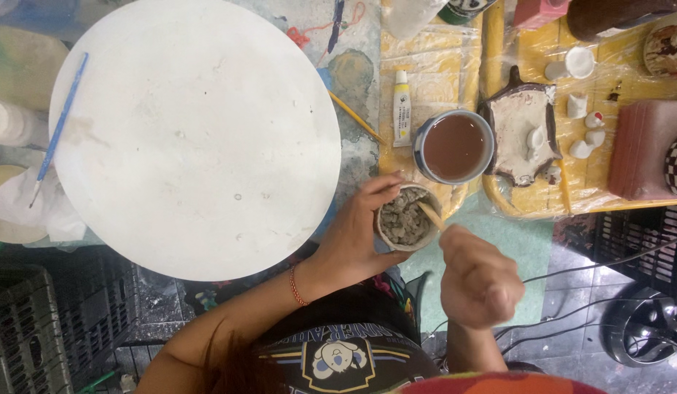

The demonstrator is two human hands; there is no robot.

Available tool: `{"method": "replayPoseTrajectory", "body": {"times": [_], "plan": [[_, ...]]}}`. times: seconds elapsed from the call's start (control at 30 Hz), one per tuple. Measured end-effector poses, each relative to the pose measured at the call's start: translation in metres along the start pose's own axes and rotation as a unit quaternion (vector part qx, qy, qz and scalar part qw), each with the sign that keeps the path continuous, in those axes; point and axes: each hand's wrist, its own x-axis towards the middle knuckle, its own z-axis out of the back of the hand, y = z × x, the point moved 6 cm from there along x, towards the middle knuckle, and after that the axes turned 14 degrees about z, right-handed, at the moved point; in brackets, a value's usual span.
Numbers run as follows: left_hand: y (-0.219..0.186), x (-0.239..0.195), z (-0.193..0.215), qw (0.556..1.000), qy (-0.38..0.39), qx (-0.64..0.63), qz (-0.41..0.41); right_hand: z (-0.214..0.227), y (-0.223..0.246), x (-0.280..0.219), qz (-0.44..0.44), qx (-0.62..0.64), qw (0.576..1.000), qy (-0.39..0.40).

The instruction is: The person mixes small pieces of clay in a container using a wooden stick and then uses the stick to apply the mixture to another clay piece.

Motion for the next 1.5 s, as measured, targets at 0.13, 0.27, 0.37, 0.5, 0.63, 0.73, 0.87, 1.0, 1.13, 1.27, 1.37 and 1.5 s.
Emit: {"method": "replayPoseTrajectory", "body": {"times": [0.13,0.27,0.37,0.5,0.63,0.73,0.87,1.0,1.13,1.27,1.37,1.5], "plan": [[0.0,-0.002,0.001,0.999,0.022,-0.025,0.011,-0.009,0.021,0.011,0.029,0.046,0.998,-0.011],[-0.004,0.006,-0.001,0.999,0.017,-0.007,0.028,-0.034,0.012,0.026,0.013,0.053,0.998,0.01],[-0.006,0.011,0.0,0.999,0.015,-0.001,0.032,-0.048,0.006,0.031,-0.021,0.036,0.998,0.04],[-0.002,0.009,0.001,0.999,0.014,-0.007,0.033,-0.043,-0.013,0.031,-0.026,0.067,0.997,0.021],[-0.004,0.008,-0.001,0.999,0.016,-0.012,0.029,-0.052,-0.008,0.032,0.028,0.042,0.997,0.054],[-0.006,0.006,0.0,1.0,0.007,-0.011,0.011,-0.065,0.0,0.031,0.032,0.02,0.993,0.109],[-0.007,0.004,0.003,1.0,0.009,0.013,0.021,-0.051,-0.005,0.039,0.021,0.037,0.999,0.024],[-0.001,0.007,0.002,0.999,0.008,0.015,0.031,-0.037,0.014,0.037,0.038,0.087,0.995,-0.036],[-0.001,0.007,0.003,0.999,0.0,0.001,0.034,-0.047,0.003,0.037,0.029,0.018,0.999,-0.021],[0.001,0.006,0.002,0.999,0.007,0.005,0.047,-0.059,0.005,0.037,0.024,0.01,0.999,0.026],[0.0,0.007,0.0,0.999,-0.008,0.002,0.036,-0.051,-0.006,0.034,0.001,0.021,1.0,0.012],[0.0,0.003,0.0,0.999,-0.023,0.007,0.026,-0.032,-0.028,0.026,-0.072,0.06,0.995,-0.031]]}}
